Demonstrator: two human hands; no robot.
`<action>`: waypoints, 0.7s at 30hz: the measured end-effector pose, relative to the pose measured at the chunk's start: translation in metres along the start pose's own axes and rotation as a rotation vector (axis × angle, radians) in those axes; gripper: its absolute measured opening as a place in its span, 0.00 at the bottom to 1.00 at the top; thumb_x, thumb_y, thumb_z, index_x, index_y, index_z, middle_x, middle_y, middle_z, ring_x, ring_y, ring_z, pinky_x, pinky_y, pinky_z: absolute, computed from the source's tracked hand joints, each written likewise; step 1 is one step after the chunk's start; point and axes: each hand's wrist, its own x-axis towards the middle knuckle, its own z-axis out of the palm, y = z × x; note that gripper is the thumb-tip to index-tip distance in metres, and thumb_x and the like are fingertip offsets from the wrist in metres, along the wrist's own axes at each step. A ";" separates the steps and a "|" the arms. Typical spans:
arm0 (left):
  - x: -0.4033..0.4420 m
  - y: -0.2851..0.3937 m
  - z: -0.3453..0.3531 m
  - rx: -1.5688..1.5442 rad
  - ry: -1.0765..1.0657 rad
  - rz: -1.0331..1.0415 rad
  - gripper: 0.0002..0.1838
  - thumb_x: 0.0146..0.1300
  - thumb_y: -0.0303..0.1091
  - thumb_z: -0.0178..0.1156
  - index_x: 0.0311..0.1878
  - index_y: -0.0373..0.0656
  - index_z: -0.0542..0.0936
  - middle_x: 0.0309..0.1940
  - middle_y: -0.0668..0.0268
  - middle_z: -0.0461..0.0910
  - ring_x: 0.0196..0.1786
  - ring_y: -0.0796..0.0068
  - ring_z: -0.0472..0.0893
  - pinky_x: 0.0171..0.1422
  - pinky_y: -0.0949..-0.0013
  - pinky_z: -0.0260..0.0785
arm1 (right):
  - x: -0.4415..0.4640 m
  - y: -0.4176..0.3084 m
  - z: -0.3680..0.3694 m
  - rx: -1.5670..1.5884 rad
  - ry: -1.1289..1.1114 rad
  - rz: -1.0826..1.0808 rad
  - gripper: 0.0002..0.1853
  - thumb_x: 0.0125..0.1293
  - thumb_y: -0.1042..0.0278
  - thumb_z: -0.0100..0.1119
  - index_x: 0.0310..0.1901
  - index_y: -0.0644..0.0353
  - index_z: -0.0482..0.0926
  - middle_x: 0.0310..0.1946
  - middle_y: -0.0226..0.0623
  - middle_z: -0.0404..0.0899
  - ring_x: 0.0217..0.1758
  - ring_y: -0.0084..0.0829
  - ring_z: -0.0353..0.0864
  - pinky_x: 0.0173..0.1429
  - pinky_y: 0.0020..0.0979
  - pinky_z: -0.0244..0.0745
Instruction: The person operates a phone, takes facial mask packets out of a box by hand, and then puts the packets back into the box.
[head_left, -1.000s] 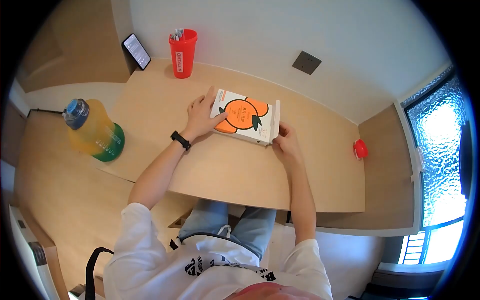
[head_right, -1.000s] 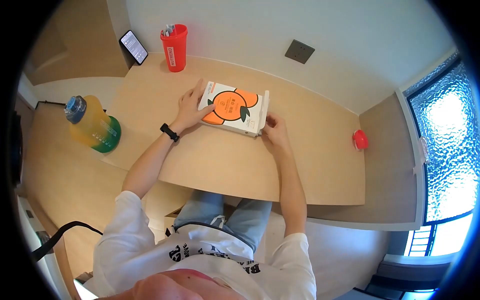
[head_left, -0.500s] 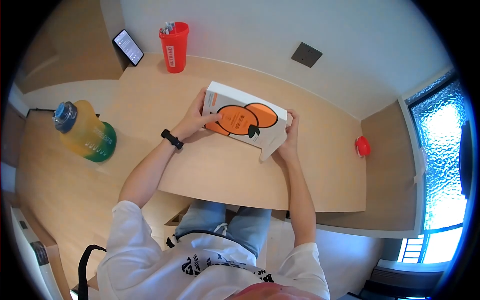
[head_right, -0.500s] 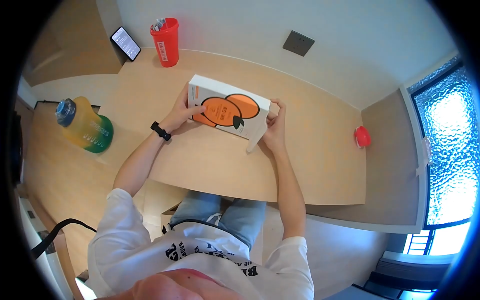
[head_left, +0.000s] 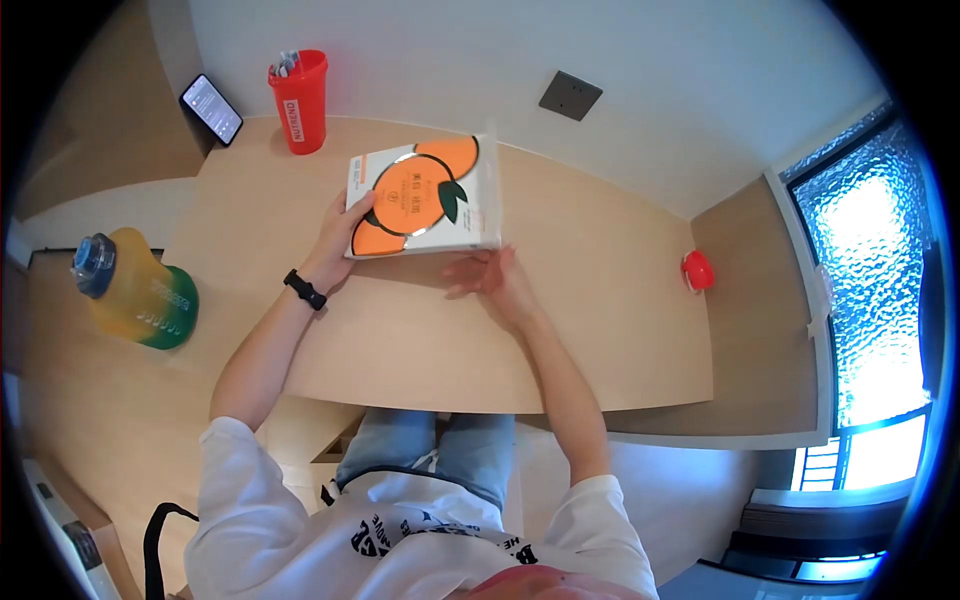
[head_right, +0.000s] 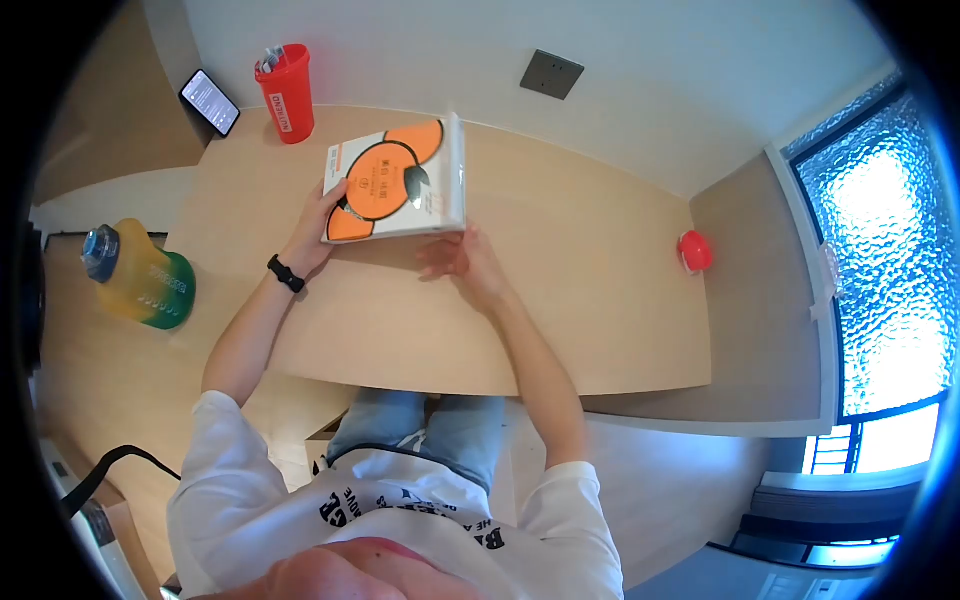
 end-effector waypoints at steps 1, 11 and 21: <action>-0.004 0.003 0.002 -0.070 -0.012 -0.030 0.27 0.72 0.39 0.59 0.68 0.38 0.65 0.60 0.59 0.76 0.62 0.71 0.78 0.65 0.64 0.75 | 0.000 -0.002 0.008 -0.022 -0.026 -0.028 0.26 0.73 0.61 0.58 0.68 0.58 0.63 0.56 0.42 0.77 0.52 0.34 0.81 0.51 0.35 0.83; -0.027 -0.030 0.023 0.158 -0.192 -0.072 0.44 0.68 0.37 0.63 0.75 0.48 0.42 0.66 0.60 0.65 0.67 0.66 0.72 0.67 0.60 0.73 | -0.008 -0.006 0.009 0.074 0.315 -0.163 0.32 0.73 0.44 0.55 0.69 0.56 0.60 0.59 0.38 0.76 0.57 0.34 0.80 0.58 0.44 0.81; -0.011 0.006 0.003 -0.089 0.047 0.095 0.32 0.68 0.49 0.56 0.70 0.43 0.66 0.65 0.64 0.75 0.67 0.67 0.74 0.70 0.60 0.66 | 0.002 -0.033 -0.050 0.430 0.223 -0.194 0.41 0.73 0.30 0.40 0.72 0.59 0.58 0.67 0.50 0.69 0.64 0.43 0.74 0.67 0.49 0.71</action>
